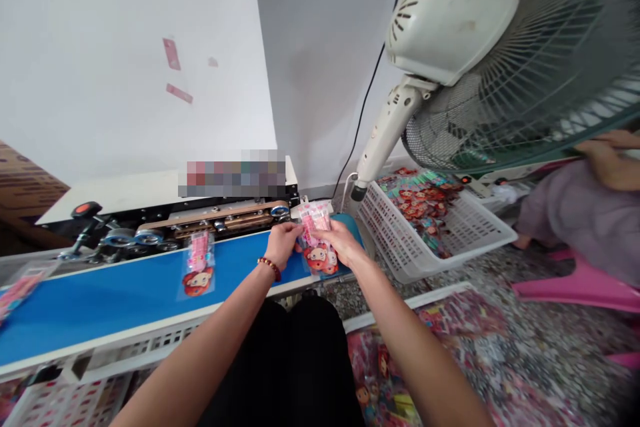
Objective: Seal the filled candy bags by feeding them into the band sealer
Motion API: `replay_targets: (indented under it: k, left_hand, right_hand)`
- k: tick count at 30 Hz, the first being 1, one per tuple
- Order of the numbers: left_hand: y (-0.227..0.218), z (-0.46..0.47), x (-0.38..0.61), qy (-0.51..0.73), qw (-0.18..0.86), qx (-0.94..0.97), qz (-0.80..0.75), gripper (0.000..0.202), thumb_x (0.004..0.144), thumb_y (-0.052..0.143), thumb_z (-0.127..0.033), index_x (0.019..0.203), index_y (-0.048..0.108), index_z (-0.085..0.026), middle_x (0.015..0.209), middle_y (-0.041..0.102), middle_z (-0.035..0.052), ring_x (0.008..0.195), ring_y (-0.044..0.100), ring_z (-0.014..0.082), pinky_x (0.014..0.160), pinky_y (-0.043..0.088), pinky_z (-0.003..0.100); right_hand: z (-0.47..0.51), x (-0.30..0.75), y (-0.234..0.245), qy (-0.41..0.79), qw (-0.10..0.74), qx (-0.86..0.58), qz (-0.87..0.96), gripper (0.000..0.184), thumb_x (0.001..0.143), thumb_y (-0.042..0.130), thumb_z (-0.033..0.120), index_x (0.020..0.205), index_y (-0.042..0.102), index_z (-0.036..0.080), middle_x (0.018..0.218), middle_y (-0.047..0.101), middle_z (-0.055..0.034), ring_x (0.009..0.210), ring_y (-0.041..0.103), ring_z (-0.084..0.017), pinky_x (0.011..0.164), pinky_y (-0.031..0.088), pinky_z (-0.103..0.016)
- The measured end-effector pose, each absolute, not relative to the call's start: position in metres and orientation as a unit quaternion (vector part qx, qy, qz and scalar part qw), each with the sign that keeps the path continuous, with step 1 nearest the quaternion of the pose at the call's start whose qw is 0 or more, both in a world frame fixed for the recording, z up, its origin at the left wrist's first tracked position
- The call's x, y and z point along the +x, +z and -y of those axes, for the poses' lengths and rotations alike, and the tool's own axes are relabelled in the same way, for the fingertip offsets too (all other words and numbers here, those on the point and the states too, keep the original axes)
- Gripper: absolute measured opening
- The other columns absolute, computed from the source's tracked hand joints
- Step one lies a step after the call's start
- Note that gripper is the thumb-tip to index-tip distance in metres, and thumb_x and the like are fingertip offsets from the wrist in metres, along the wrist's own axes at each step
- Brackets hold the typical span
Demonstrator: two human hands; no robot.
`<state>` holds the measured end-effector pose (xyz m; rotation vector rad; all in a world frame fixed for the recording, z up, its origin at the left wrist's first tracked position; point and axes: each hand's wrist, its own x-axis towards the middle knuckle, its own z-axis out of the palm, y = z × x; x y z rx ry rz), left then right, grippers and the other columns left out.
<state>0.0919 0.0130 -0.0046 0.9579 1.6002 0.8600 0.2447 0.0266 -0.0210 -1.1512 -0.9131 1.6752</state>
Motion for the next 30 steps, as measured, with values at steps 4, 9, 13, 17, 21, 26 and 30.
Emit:
replay_targets:
  k: [4, 9, 13, 17, 21, 26, 30]
  left_hand:
    - [-0.004, -0.026, 0.092, 0.352, 0.535, 0.350, -0.683, 0.025, 0.081, 0.068, -0.030, 0.064, 0.057, -0.016, 0.041, 0.045, -0.0029, 0.035, 0.039, 0.0083, 0.040, 0.018, 0.021]
    - [-0.008, -0.030, 0.068, 0.342, 0.494, 0.343, -0.722, 0.019, 0.076, 0.068, -0.028, 0.065, 0.060, -0.015, 0.037, 0.043, -0.0025, 0.033, 0.032, 0.0086, 0.040, 0.018, 0.022]
    - [-0.007, -0.018, 0.034, 0.333, 0.462, 0.351, -0.743, 0.020, 0.079, 0.064, -0.028, 0.064, 0.060, -0.016, 0.038, 0.043, -0.0023, 0.034, 0.031, 0.0096, 0.042, 0.020, 0.024]
    - [-0.005, 0.009, -0.001, 0.332, 0.301, 0.402, -0.799, 0.020, 0.080, 0.066, -0.035, 0.084, 0.068, -0.016, 0.059, 0.062, 0.0028, 0.048, 0.053, 0.0163, 0.049, 0.034, 0.026]
    - [-0.009, 0.027, 0.008, 0.379, 0.144, 0.460, -0.790, 0.028, 0.082, 0.067, -0.040, 0.100, 0.067, -0.019, 0.092, 0.073, 0.0065, 0.076, 0.066, 0.0209, 0.063, 0.045, 0.027]
    - [-0.013, 0.008, 0.071, 0.351, 0.436, 0.495, -0.665, 0.028, 0.088, 0.060, -0.041, 0.077, 0.067, -0.017, 0.071, 0.069, 0.0032, 0.044, 0.053, 0.0118, 0.048, 0.038, 0.025]
    - [-0.012, -0.014, 0.098, 0.392, 0.517, 0.377, -0.661, 0.017, 0.081, 0.066, -0.028, 0.070, 0.064, -0.016, 0.050, 0.054, -0.0028, 0.037, 0.043, 0.0086, 0.041, 0.024, 0.021]
  right_hand:
    - [-0.026, 0.250, -0.028, 0.642, 0.457, -0.490, 0.373, 0.049, 0.046, 0.094, 0.039, 0.084, 0.074, 0.017, 0.077, 0.077, -0.0035, 0.071, 0.070, -0.022, 0.070, 0.054, -0.032]
    - [-0.024, 0.254, -0.030, 0.632, 0.472, -0.491, 0.370, 0.040, 0.051, 0.089, 0.040, 0.079, 0.072, 0.017, 0.072, 0.073, -0.0003, 0.066, 0.065, -0.017, 0.067, 0.050, -0.028]
    - [-0.023, 0.253, -0.025, 0.648, 0.462, -0.478, 0.371, 0.033, 0.054, 0.086, 0.037, 0.076, 0.070, 0.018, 0.069, 0.072, 0.0009, 0.064, 0.063, -0.015, 0.062, 0.047, -0.025]
    - [-0.026, 0.249, -0.026, 0.657, 0.458, -0.467, 0.374, 0.028, 0.054, 0.082, 0.032, 0.075, 0.072, 0.017, 0.071, 0.073, 0.0003, 0.064, 0.062, -0.015, 0.061, 0.046, -0.024]
    - [-0.027, 0.246, -0.029, 0.669, 0.442, -0.460, 0.382, 0.033, 0.055, 0.084, 0.032, 0.083, 0.075, 0.017, 0.077, 0.076, -0.0022, 0.067, 0.066, -0.017, 0.066, 0.050, -0.028]
    - [-0.029, 0.240, -0.031, 0.656, 0.454, -0.468, 0.380, 0.040, 0.054, 0.088, 0.035, 0.086, 0.076, 0.017, 0.082, 0.078, -0.0037, 0.070, 0.068, -0.019, 0.070, 0.053, -0.031]
    - [-0.033, 0.240, -0.036, 0.599, 0.462, -0.514, 0.405, 0.044, 0.054, 0.089, 0.041, 0.087, 0.075, 0.016, 0.085, 0.078, -0.0050, 0.073, 0.069, -0.021, 0.069, 0.052, -0.031]
